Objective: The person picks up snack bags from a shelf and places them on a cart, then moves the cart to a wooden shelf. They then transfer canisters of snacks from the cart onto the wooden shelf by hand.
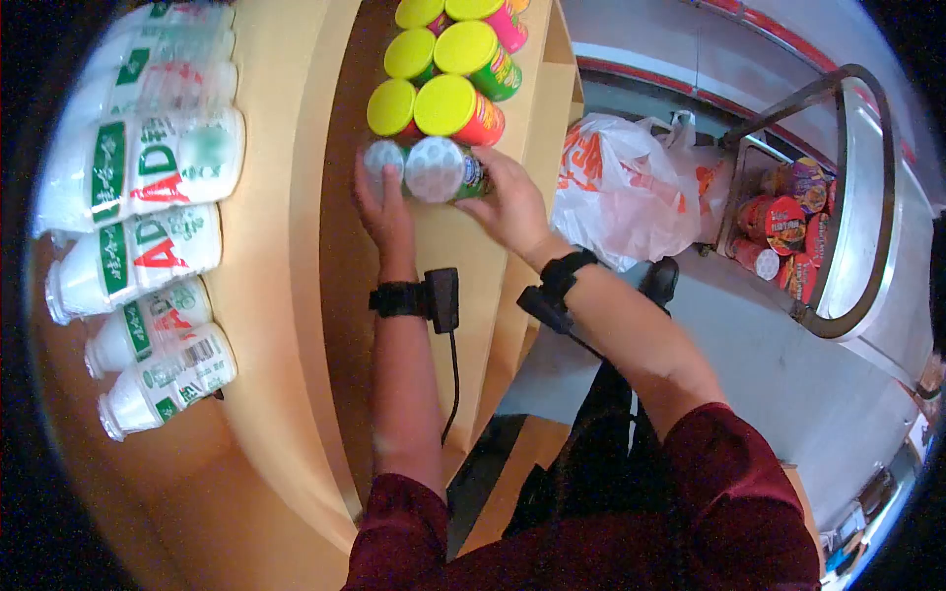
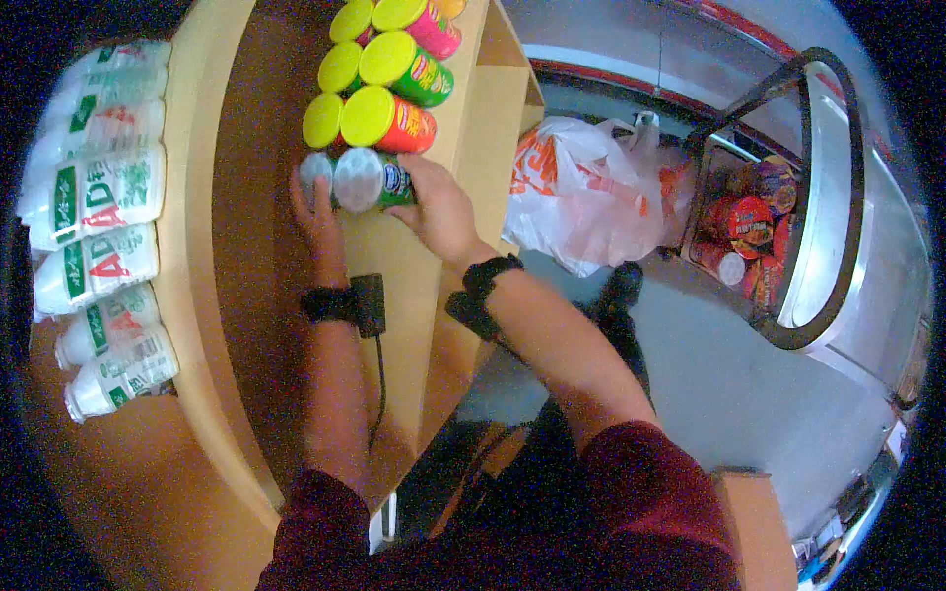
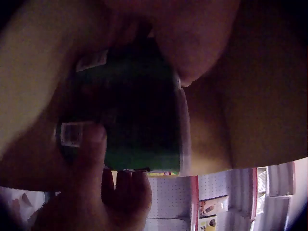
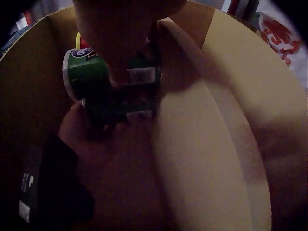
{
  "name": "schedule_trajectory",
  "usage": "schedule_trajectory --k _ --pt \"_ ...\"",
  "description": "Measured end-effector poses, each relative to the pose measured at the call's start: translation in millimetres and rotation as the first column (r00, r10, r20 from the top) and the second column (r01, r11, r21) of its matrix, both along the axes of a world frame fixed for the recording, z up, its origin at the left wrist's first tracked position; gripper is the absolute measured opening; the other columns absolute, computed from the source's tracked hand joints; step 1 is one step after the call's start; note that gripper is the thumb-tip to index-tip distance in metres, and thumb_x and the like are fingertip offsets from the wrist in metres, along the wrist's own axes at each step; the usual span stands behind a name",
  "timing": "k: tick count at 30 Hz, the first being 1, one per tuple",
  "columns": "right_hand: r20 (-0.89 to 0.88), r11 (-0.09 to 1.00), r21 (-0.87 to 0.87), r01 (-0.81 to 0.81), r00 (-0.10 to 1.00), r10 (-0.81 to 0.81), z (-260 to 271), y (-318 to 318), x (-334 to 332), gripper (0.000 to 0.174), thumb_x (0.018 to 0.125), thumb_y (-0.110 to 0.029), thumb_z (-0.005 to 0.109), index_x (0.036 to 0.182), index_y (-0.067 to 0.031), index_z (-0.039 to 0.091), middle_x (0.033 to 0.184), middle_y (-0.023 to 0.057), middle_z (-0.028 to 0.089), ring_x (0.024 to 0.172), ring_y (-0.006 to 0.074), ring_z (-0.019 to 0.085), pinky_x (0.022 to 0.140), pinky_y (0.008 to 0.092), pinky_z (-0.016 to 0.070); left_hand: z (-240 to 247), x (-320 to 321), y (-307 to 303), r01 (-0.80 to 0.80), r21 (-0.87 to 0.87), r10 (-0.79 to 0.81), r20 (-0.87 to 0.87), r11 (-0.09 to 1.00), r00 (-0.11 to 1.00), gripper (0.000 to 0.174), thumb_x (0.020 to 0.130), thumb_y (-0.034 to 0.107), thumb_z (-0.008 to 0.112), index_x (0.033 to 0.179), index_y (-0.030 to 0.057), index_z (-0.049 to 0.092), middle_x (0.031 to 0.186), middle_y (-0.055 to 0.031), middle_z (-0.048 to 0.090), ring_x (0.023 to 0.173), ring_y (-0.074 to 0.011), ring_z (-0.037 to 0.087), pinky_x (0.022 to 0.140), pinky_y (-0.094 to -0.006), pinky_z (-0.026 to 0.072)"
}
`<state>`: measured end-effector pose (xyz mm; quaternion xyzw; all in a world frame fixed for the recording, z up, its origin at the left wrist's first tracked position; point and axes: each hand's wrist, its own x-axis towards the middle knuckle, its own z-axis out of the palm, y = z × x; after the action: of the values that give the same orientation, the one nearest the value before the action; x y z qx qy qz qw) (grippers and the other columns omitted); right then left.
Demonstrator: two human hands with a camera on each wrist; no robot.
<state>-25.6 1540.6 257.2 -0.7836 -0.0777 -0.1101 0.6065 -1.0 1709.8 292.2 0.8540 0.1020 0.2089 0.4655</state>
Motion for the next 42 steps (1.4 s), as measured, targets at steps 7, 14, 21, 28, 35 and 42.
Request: schedule_trajectory --k 7,14,21,28,35,42 --pt "0.021 0.999 0.012 0.037 0.999 -0.037 6.0 -2.5 -2.6 0.068 0.062 -0.020 0.075 0.118 -0.0041 0.041 0.115 0.0176 0.048 0.106 0.0337 0.047 0.091 0.0383 0.0387 -19.0 -7.0 7.7 -0.014 -0.200 0.008 -0.035 0.980 0.999 0.053 0.089 0.029 0.045 0.129 -0.0026 0.030 0.134 -0.0192 0.031 0.122 -0.0290 0.032 0.101 -0.0345 0.0264" --pt "-0.083 0.987 -0.156 0.034 0.995 -0.048 -14.9 -75.9 -84.1 0.045 0.074 -0.021 0.064 0.112 -0.0049 0.044 0.114 0.0164 0.046 0.107 0.0327 0.045 0.090 0.0386 0.0383 4.5 -92.9 -27.6 -0.218 0.123 0.217 0.027 0.968 0.976 0.049 0.093 0.032 0.033 0.127 -0.0032 0.030 0.131 -0.0190 0.030 0.118 -0.0284 0.034 0.096 -0.0371 0.0314" --pt "-0.503 0.851 -0.507 0.136 0.756 -0.420 -75.6 -270.6 -256.9 0.022 0.073 -0.009 0.058 0.095 -0.0035 0.056 0.091 0.0119 0.059 0.086 0.0304 0.056 0.073 0.0361 0.0456 -6.9 -170.7 -114.3 0.206 0.339 -0.238 0.056 0.918 0.970 0.025 0.087 0.014 0.048 0.107 -0.0011 0.049 0.109 -0.0136 0.046 0.102 -0.0230 0.046 0.087 -0.0350 0.0381" --pt "-0.664 0.652 -0.537 0.535 0.209 -0.718 -84.9 -401.1 -385.6 0.028 0.072 -0.017 0.057 0.096 -0.0028 0.059 0.087 0.0145 0.063 0.081 0.0277 0.061 0.072 0.0348 0.0476 -6.5 -163.2 -241.8 0.777 -0.095 -0.736 -0.409 0.622 0.539 0.027 0.081 0.014 0.056 0.104 0.0004 0.052 0.102 -0.0158 0.052 0.098 -0.0295 0.049 0.085 -0.0355 0.0397" --pt "-0.749 0.791 -0.511 0.335 0.277 -0.602 -132.2 -428.1 -420.9 0.023 0.072 -0.014 0.060 0.091 -0.0024 0.059 0.075 0.0080 0.062 0.067 0.0161 0.060 0.061 0.0286 0.0474 10.9 -177.5 -409.1 0.899 -0.058 -0.901 -0.030 0.434 0.433 0.052 0.077 0.027 0.063 0.114 -0.0031 0.043 0.109 -0.0197 0.051 0.104 -0.0315 0.048 0.087 -0.0379 0.0384" --pt "-0.803 0.888 -0.341 0.309 0.396 -0.446 -160.4 -453.1 -389.6 0.026 0.071 -0.011 0.058 0.096 -0.0035 0.057 0.087 0.0147 0.061 0.083 0.0312 0.058 0.075 0.0369 0.0464 -20.1 -190.2 -458.9 0.853 -0.165 -0.864 0.008 0.496 0.504 0.044 0.077 0.021 0.065 0.111 -0.0028 0.051 0.101 -0.0135 0.059 0.092 -0.0216 0.057 0.082 -0.0306 0.0424"
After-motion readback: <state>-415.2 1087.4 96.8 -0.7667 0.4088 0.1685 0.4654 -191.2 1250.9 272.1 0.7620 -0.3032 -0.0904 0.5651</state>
